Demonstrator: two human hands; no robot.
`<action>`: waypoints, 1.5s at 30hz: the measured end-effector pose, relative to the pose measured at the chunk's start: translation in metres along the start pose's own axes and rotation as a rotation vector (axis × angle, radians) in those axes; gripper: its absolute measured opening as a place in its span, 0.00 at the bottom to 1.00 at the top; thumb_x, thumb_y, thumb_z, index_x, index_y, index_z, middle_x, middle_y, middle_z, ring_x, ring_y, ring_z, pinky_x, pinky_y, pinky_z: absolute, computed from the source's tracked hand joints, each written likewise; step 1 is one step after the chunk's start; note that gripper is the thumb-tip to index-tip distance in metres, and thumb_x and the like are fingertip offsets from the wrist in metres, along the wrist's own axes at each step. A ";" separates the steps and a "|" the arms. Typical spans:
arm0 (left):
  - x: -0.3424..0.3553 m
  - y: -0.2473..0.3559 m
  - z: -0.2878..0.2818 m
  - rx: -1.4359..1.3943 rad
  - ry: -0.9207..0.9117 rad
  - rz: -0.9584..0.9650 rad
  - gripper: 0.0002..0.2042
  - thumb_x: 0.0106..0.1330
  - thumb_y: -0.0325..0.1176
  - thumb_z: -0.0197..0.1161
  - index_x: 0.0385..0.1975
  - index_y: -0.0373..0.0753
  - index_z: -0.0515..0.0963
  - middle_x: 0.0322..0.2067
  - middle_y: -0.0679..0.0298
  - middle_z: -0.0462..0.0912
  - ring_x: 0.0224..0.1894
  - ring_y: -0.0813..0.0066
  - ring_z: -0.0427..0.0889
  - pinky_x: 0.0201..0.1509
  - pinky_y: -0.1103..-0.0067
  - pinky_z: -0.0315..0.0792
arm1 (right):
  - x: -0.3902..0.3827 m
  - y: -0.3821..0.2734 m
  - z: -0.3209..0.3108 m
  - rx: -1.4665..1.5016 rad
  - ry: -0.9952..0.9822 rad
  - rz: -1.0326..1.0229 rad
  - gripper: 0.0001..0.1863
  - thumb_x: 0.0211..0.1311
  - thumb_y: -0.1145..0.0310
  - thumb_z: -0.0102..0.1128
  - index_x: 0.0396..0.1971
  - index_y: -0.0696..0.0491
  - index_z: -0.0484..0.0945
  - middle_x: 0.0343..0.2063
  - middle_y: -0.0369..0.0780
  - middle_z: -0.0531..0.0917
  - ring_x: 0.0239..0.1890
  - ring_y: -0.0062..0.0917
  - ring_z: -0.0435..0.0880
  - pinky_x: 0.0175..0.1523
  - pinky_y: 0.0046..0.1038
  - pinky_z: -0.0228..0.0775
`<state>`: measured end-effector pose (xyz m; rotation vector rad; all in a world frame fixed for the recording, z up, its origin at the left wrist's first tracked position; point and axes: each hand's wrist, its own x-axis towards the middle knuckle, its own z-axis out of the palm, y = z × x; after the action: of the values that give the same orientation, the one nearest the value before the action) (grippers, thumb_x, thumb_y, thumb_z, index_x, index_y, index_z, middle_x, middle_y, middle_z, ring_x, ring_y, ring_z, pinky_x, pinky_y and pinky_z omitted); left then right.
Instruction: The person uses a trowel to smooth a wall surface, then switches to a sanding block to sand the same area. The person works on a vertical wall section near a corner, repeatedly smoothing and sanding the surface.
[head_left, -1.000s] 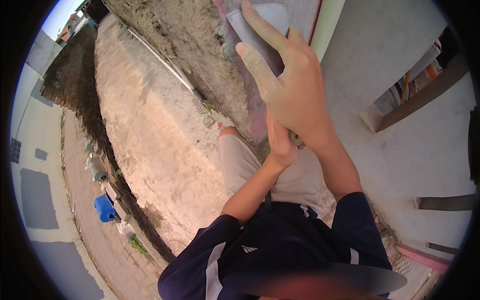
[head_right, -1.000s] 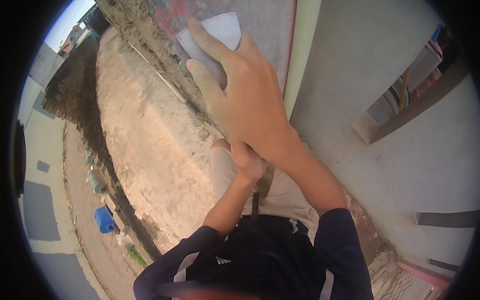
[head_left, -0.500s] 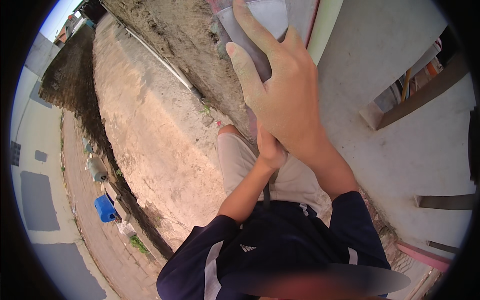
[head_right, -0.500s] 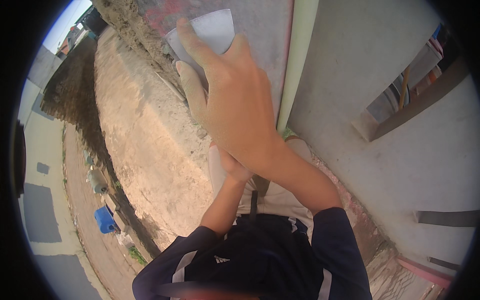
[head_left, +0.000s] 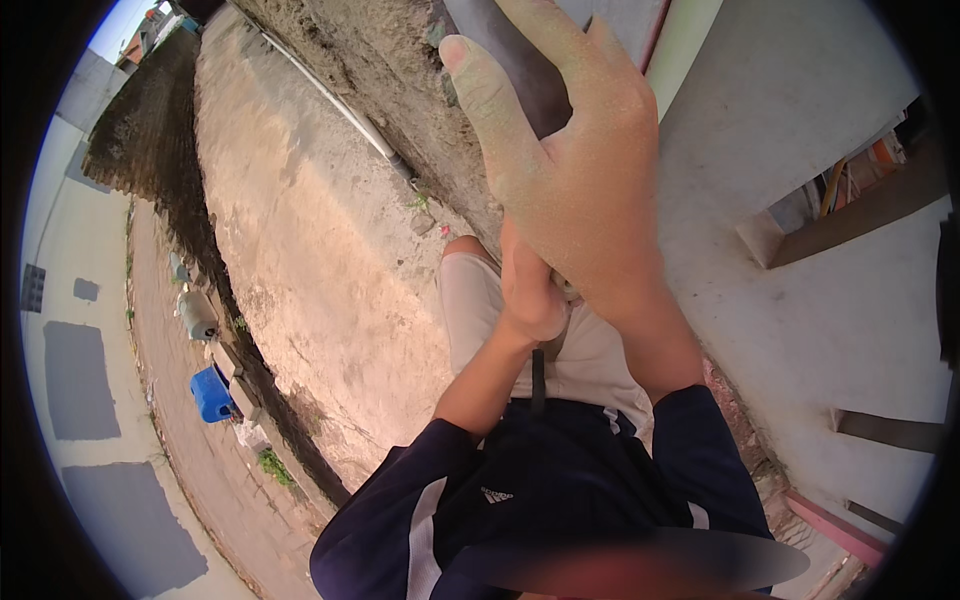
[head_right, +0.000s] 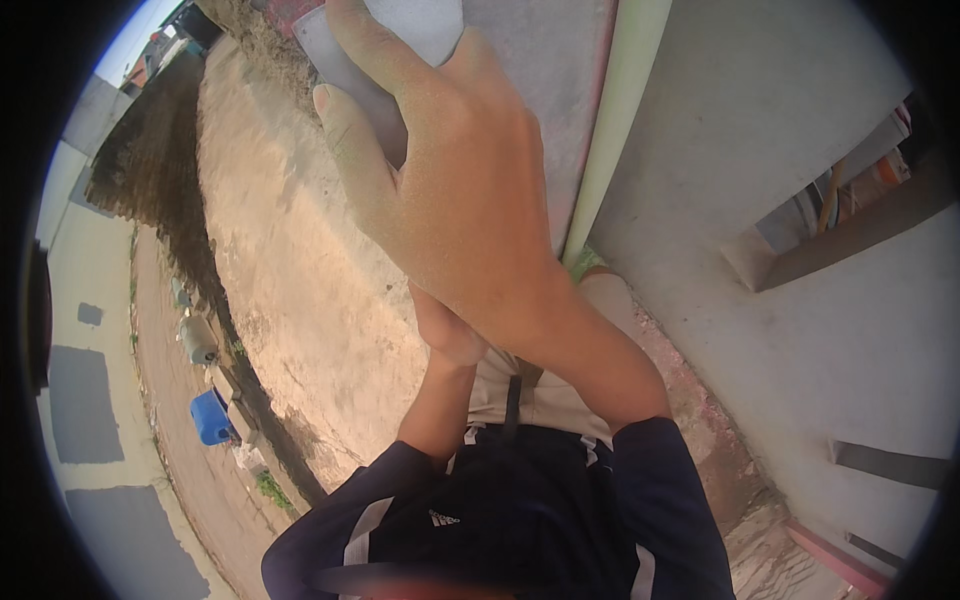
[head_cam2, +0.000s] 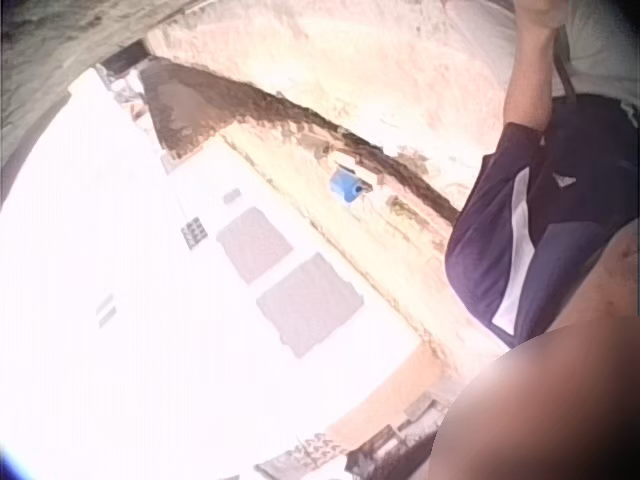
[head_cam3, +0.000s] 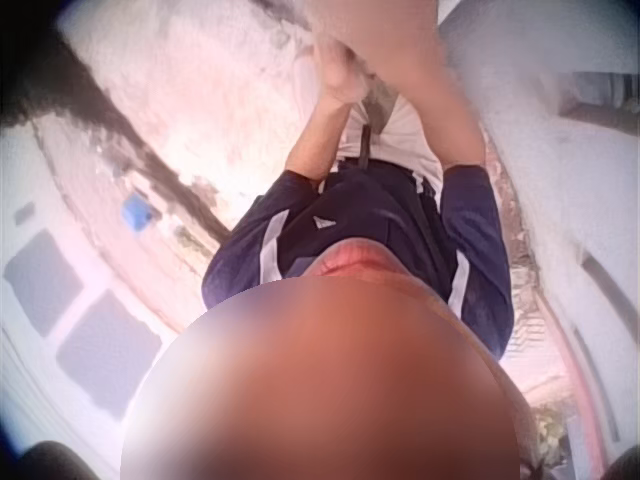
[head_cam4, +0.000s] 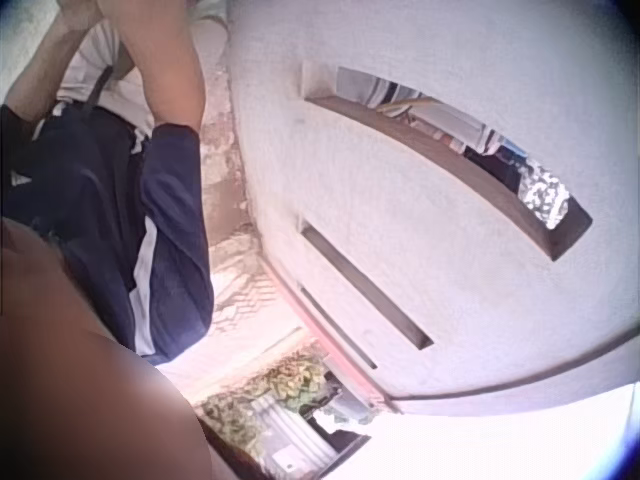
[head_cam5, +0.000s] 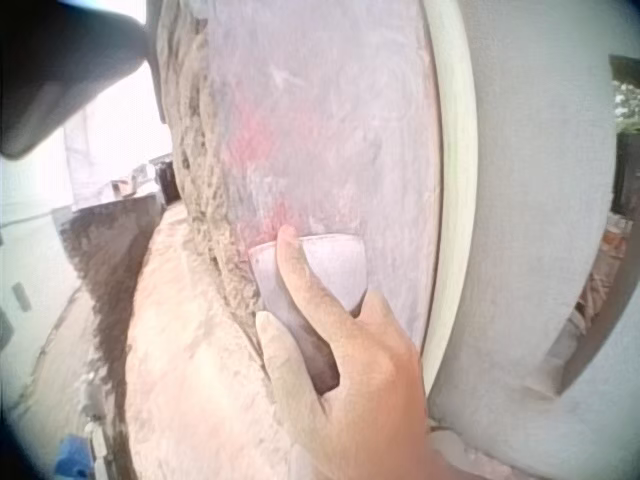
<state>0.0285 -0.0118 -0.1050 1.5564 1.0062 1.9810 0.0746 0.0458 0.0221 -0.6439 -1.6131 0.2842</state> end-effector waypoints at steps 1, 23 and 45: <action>-0.001 0.003 0.001 -0.089 -0.012 -0.055 0.27 0.77 0.49 0.43 0.63 0.30 0.64 0.41 0.58 0.80 0.37 0.74 0.81 0.40 0.81 0.73 | 0.000 -0.001 -0.002 -0.024 -0.012 0.003 0.27 0.60 0.66 0.68 0.61 0.43 0.79 0.32 0.50 0.74 0.27 0.41 0.79 0.33 0.36 0.74; -0.022 -0.014 -0.006 -0.149 -0.160 -0.251 0.28 0.77 0.48 0.38 0.61 0.28 0.67 0.50 0.55 0.79 0.49 0.68 0.80 0.53 0.74 0.72 | -0.013 0.004 -0.004 -0.154 -0.024 0.029 0.28 0.61 0.66 0.69 0.63 0.42 0.78 0.37 0.51 0.76 0.31 0.41 0.81 0.37 0.37 0.76; -0.104 -0.022 -0.038 -0.326 -0.412 -0.986 0.20 0.79 0.37 0.50 0.63 0.33 0.62 0.24 0.68 0.72 0.19 0.83 0.68 0.22 0.85 0.63 | -0.197 0.093 -0.034 0.862 -0.156 1.062 0.19 0.75 0.56 0.54 0.32 0.58 0.82 0.24 0.35 0.82 0.27 0.15 0.77 0.33 0.22 0.68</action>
<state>0.0193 -0.0820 -0.1927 0.9288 0.9405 1.0179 0.1353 0.0050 -0.1860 -0.7312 -0.9797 1.7220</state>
